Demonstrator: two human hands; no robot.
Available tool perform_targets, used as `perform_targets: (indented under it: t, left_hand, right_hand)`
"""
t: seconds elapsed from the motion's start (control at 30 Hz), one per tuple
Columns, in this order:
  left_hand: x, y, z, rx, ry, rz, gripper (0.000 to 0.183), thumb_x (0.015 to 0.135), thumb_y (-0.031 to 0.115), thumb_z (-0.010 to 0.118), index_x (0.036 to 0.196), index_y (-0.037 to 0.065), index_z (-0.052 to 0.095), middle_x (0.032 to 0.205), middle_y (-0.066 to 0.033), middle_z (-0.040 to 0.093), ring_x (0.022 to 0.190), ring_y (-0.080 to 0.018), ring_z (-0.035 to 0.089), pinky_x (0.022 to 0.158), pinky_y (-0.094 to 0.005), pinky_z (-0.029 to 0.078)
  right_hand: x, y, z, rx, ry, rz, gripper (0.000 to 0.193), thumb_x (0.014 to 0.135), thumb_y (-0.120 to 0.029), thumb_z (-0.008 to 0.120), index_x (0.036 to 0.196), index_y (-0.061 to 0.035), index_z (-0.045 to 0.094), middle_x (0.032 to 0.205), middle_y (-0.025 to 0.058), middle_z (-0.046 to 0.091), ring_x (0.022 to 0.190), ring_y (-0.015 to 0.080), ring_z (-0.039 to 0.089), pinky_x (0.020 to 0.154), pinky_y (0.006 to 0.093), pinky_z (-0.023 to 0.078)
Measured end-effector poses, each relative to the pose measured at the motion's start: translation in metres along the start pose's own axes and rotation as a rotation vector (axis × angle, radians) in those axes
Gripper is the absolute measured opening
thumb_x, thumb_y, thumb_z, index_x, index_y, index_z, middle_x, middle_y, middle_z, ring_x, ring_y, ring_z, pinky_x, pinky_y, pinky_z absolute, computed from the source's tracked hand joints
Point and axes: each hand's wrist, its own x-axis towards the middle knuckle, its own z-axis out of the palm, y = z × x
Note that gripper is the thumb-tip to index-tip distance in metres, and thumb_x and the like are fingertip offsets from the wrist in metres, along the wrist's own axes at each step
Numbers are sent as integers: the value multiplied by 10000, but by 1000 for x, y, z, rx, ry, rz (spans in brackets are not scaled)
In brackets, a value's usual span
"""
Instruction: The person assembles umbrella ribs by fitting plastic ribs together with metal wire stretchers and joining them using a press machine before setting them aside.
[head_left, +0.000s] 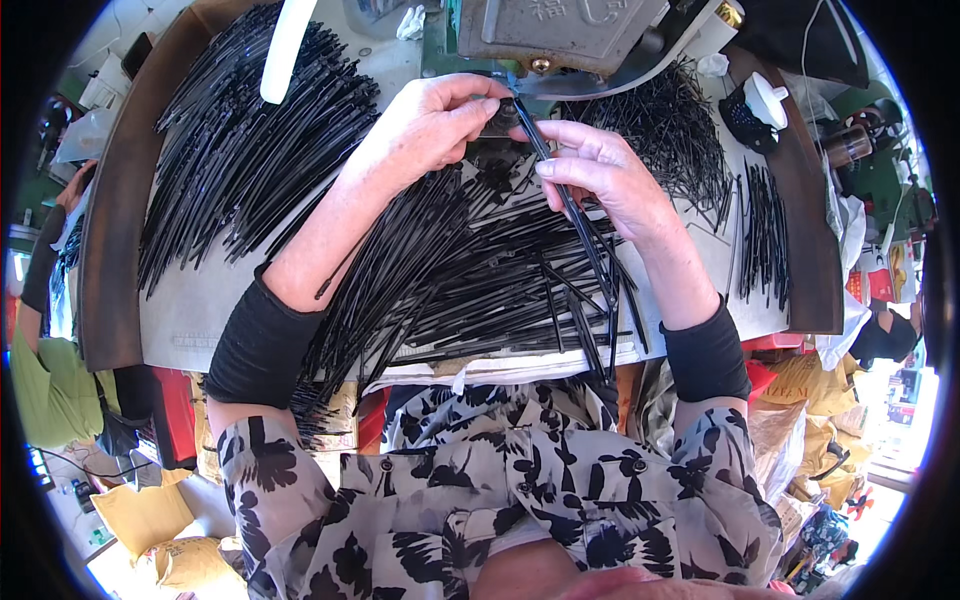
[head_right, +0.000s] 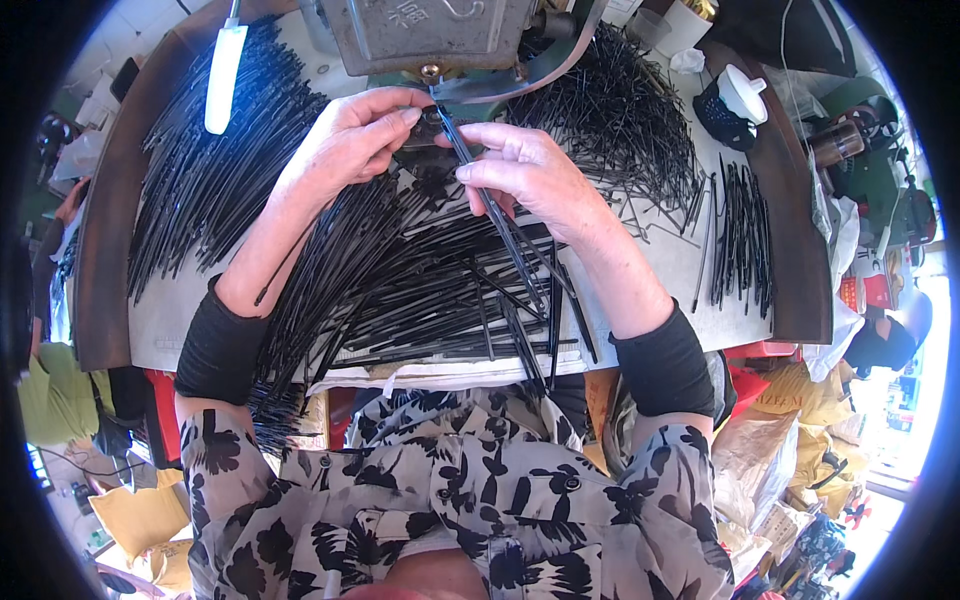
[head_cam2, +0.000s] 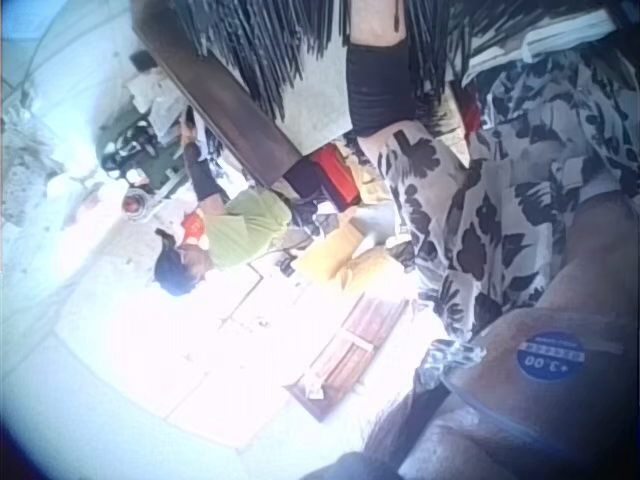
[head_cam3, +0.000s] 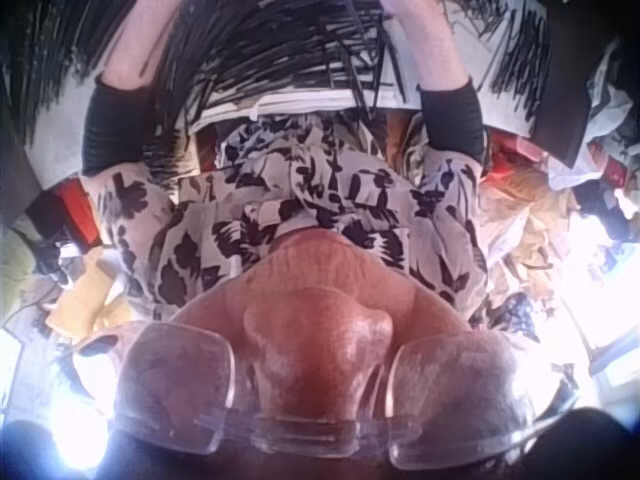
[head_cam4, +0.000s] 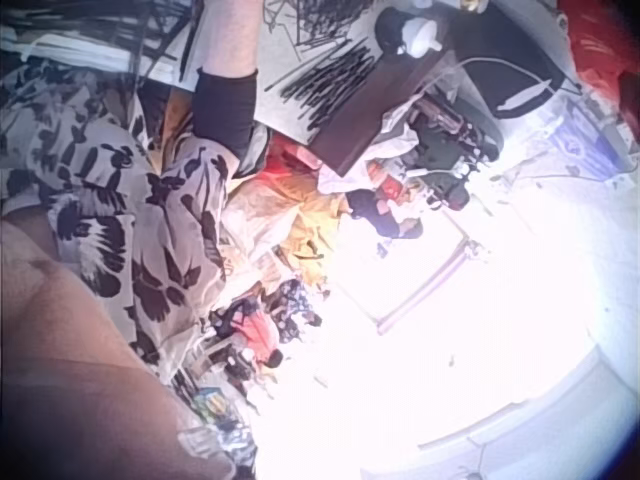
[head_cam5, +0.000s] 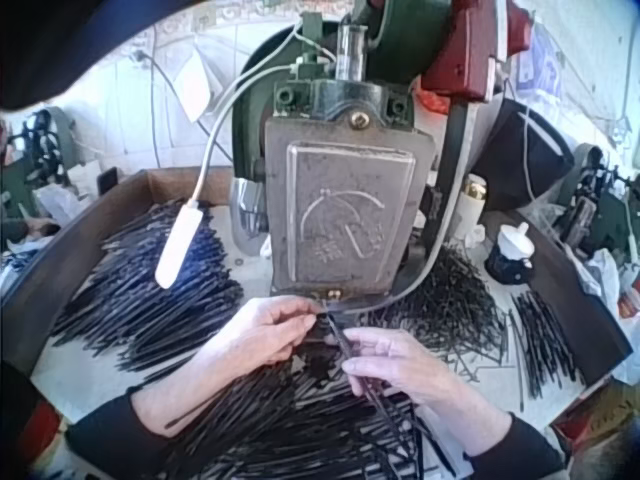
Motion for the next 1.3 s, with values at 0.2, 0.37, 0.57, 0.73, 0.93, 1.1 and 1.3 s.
perform_targets:
  t: [0.2,0.37,0.57,0.73,0.93,1.1,1.3]
  left_hand:
    - [2,-2,1,79,-7,8,303,915,190,520,1151,3,546,616,62,385,441,4,308,373,-163,202]
    - [-2,1,4,60,115,-30,300,892,239,571,1034,-25,587,581,41,430,415,-7,333,358,-176,196]
    - [-6,6,1,38,65,-115,343,876,266,586,876,-74,623,524,9,467,411,-36,371,372,-197,285]
    - [-8,8,0,-2,36,-118,349,869,268,591,920,-77,617,558,-23,526,416,-71,469,377,-194,343]
    - [-11,11,5,-127,-36,-110,370,861,292,610,1010,-46,606,700,-65,616,517,-102,584,428,-176,444]
    - [-11,8,6,-171,-57,-144,346,866,276,603,1018,-35,608,719,-70,621,540,-110,600,450,-179,472]
    - [-11,5,9,-194,-79,-156,309,880,273,582,975,-17,631,696,-61,610,527,-106,595,444,-177,467]
  right_hand:
    - [-1,-5,1,-23,-14,29,434,823,-166,557,1228,-14,524,624,-10,524,569,69,504,531,199,380]
    - [-3,-2,3,31,-2,56,408,839,-190,563,1205,-13,530,638,-2,544,572,68,516,533,191,383]
    - [-4,6,5,149,5,102,316,848,-224,590,1085,-16,565,709,15,592,573,68,553,507,183,418]
    - [-1,3,18,245,99,102,233,831,-212,598,973,-28,585,730,16,606,563,61,557,483,182,420]
    - [6,10,15,211,156,28,186,824,-209,592,909,-44,608,647,0,589,526,36,495,451,170,344]
    - [8,7,20,210,158,37,176,825,-215,594,889,-52,610,647,6,596,526,33,487,462,164,331]
    - [8,6,22,215,204,9,178,820,-191,620,894,-31,599,663,35,608,517,40,486,455,165,337]
